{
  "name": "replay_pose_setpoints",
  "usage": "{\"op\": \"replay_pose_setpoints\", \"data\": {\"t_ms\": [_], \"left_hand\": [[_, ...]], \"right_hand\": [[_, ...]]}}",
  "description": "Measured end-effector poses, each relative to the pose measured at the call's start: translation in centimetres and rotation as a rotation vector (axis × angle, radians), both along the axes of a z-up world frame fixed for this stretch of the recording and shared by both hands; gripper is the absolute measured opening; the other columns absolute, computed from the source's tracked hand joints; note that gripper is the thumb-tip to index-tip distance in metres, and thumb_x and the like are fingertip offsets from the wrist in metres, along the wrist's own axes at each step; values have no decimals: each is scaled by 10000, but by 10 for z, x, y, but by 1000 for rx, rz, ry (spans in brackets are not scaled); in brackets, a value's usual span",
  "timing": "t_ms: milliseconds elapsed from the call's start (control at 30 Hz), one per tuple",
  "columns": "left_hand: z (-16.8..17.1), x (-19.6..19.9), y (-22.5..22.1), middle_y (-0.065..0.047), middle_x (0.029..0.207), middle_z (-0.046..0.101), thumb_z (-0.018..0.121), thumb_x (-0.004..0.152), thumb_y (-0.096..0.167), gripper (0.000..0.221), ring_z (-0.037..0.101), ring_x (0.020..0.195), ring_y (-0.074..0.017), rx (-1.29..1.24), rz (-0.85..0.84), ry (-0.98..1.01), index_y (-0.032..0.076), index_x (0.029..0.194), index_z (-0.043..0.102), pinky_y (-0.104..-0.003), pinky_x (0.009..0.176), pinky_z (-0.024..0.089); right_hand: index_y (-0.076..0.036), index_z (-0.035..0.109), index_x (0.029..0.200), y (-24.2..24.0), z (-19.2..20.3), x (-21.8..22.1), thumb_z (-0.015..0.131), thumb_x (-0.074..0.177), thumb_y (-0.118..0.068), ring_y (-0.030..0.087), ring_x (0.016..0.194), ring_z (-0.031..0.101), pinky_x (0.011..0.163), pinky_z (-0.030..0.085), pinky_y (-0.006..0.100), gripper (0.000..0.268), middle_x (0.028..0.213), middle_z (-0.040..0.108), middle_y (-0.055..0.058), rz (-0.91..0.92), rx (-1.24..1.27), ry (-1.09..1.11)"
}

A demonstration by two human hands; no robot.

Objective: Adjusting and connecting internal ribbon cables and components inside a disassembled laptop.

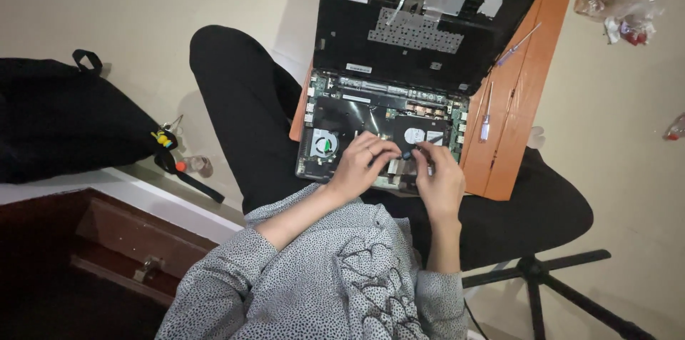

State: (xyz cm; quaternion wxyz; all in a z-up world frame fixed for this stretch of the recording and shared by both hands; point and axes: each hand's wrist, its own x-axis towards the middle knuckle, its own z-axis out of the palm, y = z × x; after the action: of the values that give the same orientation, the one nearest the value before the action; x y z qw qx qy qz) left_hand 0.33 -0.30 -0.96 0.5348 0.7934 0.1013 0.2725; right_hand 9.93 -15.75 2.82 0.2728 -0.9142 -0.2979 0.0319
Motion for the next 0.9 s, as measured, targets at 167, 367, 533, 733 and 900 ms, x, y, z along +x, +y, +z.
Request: {"op": "replay_pose_setpoints", "data": {"t_ms": [167, 367, 533, 733, 900], "left_hand": [[5, -3, -7, 16, 847, 717, 613, 1013, 194, 97, 624, 930, -175, 294, -36, 70, 159, 1024, 703, -312, 843, 464], [2, 0, -9, 6, 722, 673, 567, 1017, 247, 131, 590, 891, -178, 469, -23, 94, 200, 1060, 682, -320, 805, 430], [-1, -1, -7, 12, 842, 714, 615, 1000, 257, 130, 579, 930, -188, 392, -57, 102, 194, 1042, 721, -323, 813, 431], [3, -1, -6, 16, 863, 716, 672, 949, 220, 106, 578, 931, -191, 382, -73, 110, 183, 1033, 724, -326, 815, 433], [-8, 1, -8, 21, 900, 749, 723, 919, 182, 185, 608, 918, -183, 266, -43, 131, 140, 1099, 712, -314, 790, 456]], "right_hand": [[-170, 753, 1071, 10, -10, 11, 767, 991, -277, 226, 839, 730, 744, 579, 359, 134, 878, 701, 3, -32, 21, -62], [-140, 741, 1081, 20, -10, 12, 735, 1031, -230, 237, 750, 713, 670, 562, 359, 103, 863, 717, 35, -125, 167, -109], [-93, 726, 1208, -1, -5, 3, 599, 1095, -122, 334, 857, 717, 702, 563, 388, 172, 985, 722, 145, -207, 375, -105], [28, 625, 1362, -32, -42, -5, 522, 1070, -1, 124, 736, 566, 689, 519, 279, 311, 1069, 593, 105, -384, 827, 280], [43, 563, 1416, -38, -62, -8, 502, 1082, -9, 106, 641, 549, 603, 439, 226, 343, 1044, 617, 100, -449, 909, 279]]}}
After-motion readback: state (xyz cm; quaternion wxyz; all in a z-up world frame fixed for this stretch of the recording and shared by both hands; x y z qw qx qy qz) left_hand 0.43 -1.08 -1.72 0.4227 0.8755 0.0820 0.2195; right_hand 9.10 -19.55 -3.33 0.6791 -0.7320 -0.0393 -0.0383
